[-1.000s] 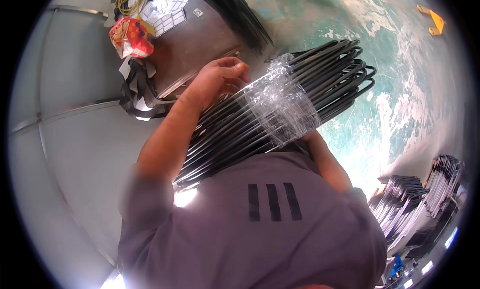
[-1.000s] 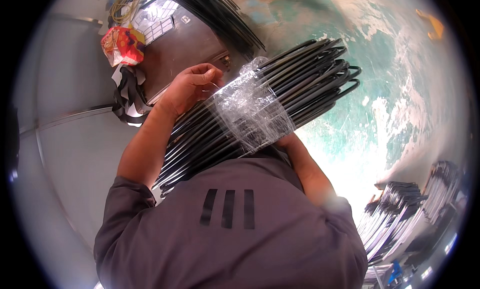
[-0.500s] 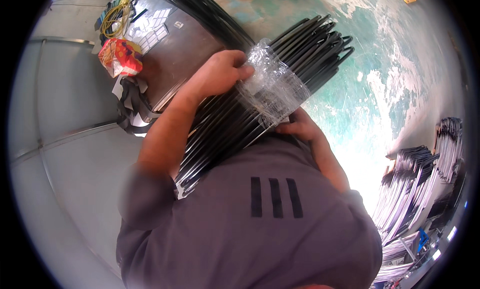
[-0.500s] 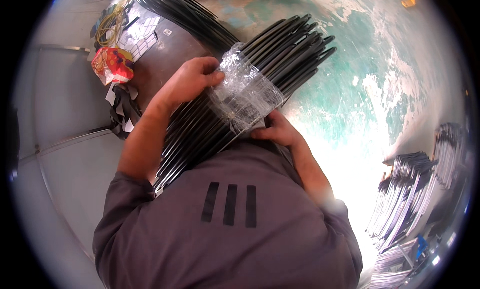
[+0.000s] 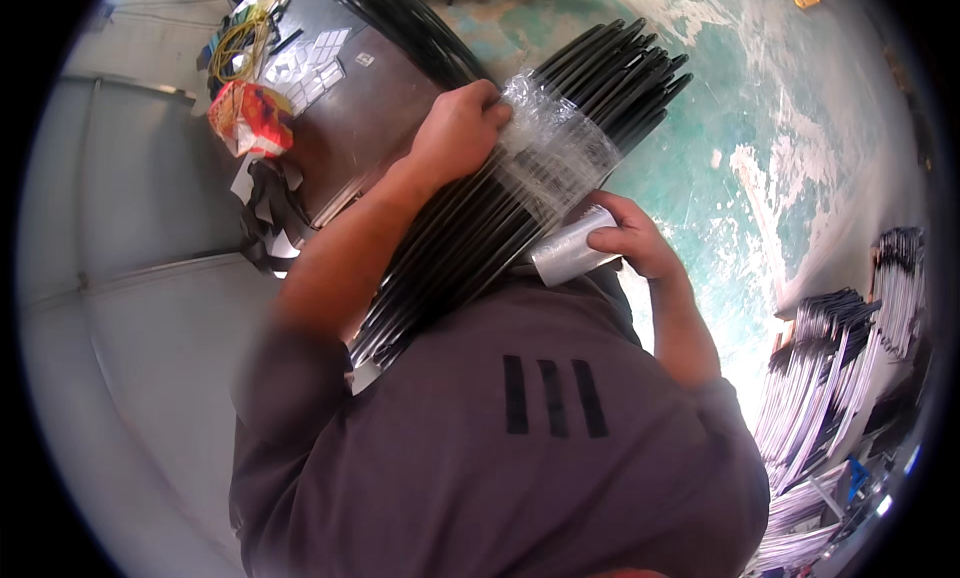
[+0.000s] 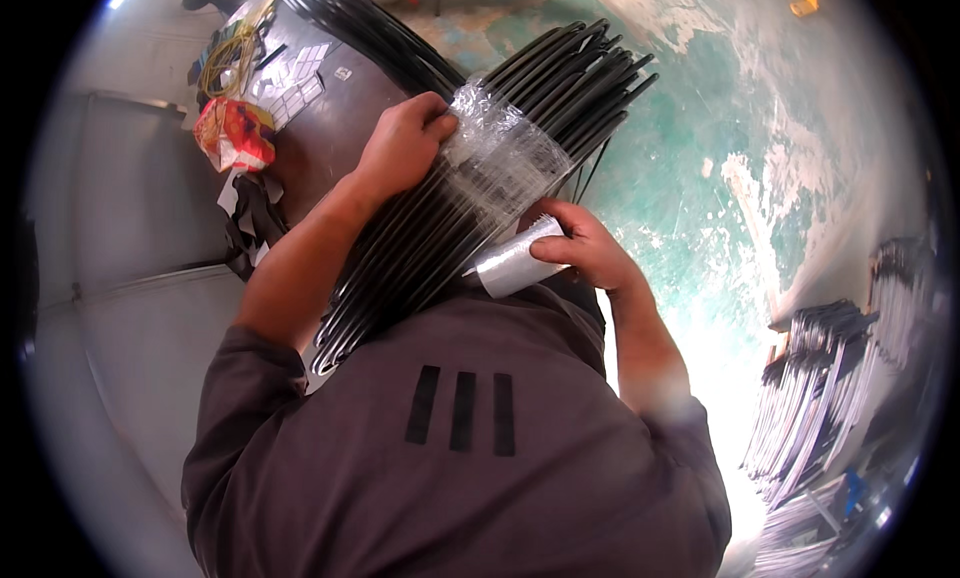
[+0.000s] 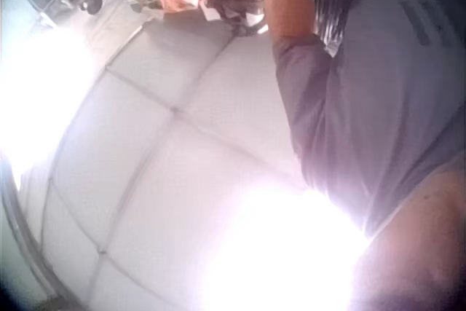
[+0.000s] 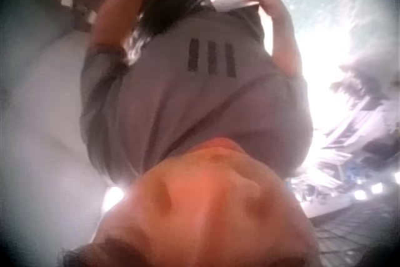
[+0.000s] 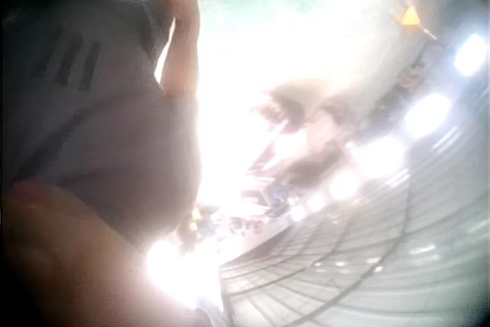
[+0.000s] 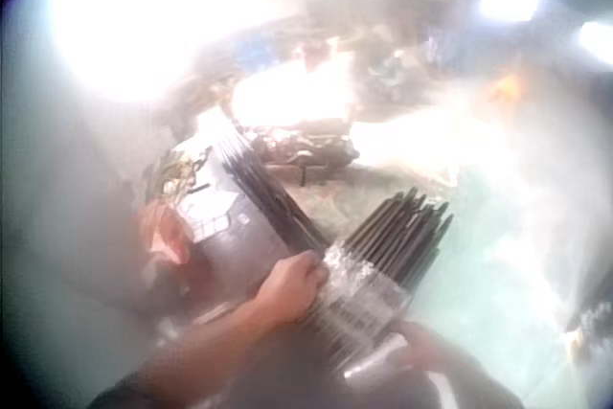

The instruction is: The person wraps a bundle of black metal rods with clear plastic wrap. They hold the bundle in one hand and rotate the plastic roll with the other to secure the rods together. The person adjusts the bundle and continues wrapping until the bundle is fully covered.

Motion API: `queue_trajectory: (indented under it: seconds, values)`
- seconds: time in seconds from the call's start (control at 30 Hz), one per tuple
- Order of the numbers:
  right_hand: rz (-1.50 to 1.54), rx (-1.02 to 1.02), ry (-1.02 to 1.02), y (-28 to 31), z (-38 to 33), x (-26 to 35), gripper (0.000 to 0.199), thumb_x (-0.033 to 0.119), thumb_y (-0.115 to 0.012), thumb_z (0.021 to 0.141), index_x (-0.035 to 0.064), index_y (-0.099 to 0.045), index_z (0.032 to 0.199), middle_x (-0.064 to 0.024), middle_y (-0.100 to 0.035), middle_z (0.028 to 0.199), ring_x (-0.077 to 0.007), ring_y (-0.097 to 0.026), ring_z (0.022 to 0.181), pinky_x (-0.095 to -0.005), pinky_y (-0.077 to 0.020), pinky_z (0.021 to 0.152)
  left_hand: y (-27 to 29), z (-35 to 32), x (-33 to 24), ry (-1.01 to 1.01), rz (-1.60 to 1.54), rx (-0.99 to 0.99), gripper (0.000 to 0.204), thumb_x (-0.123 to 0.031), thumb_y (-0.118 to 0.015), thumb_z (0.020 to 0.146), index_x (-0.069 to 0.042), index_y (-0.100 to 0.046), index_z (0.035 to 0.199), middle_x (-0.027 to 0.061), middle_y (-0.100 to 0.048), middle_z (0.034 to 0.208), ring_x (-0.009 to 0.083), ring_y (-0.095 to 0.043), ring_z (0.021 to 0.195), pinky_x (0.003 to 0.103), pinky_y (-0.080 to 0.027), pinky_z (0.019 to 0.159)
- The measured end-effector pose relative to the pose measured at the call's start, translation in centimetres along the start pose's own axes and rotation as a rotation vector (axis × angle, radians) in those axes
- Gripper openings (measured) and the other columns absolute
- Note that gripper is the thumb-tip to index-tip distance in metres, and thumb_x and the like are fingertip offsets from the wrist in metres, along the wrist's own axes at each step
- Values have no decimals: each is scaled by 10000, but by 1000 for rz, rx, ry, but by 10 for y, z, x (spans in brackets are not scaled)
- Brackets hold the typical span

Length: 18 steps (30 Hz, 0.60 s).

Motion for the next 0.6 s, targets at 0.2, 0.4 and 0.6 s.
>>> queue_trajectory:
  seconds: [0.2, 0.4, 0.6]
  values:
    - [-7, 127, -284, -20, -11, 48, 472, 413, -792, 914, -23, -719, 1081, -44, -655, 731, -76, -563, 495, -214, -375, 411, 16, -21, -13, -64, 44, -83, 320, -229, -792, 942, -17, -711, 1167, 217, -741, 1100, 398, -716, 1036, 468, -562, 923]
    - [4, -14, -393, -37, -9, 67, 512, 460, -685, 1046, -45, -722, 972, -86, -617, 554, -121, -463, 331, -270, -343, 334, 32, -115, -105, -293, 90, 83, 773, -405, -951, 784, -37, -606, 1370, 214, -653, 1322, 430, -595, 1312, 505, -489, 1103]
    - [-94, 68, 142, -72, 20, 110, 254, 247, -718, 1059, 6, -671, 994, -81, -711, 773, -137, -682, 625, -258, -562, 625, 4, -128, -82, -52, 167, -57, 839, -352, -926, 804, -22, -481, 1435, 260, -691, 1193, 477, -673, 1159, 509, -566, 947]
Point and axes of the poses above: each hand's wrist, its own z-axis towards the middle knuckle, its own y-axis out of the back of the hand, x = y × z, the point moved 9 cm from there along z, towards the middle knuckle
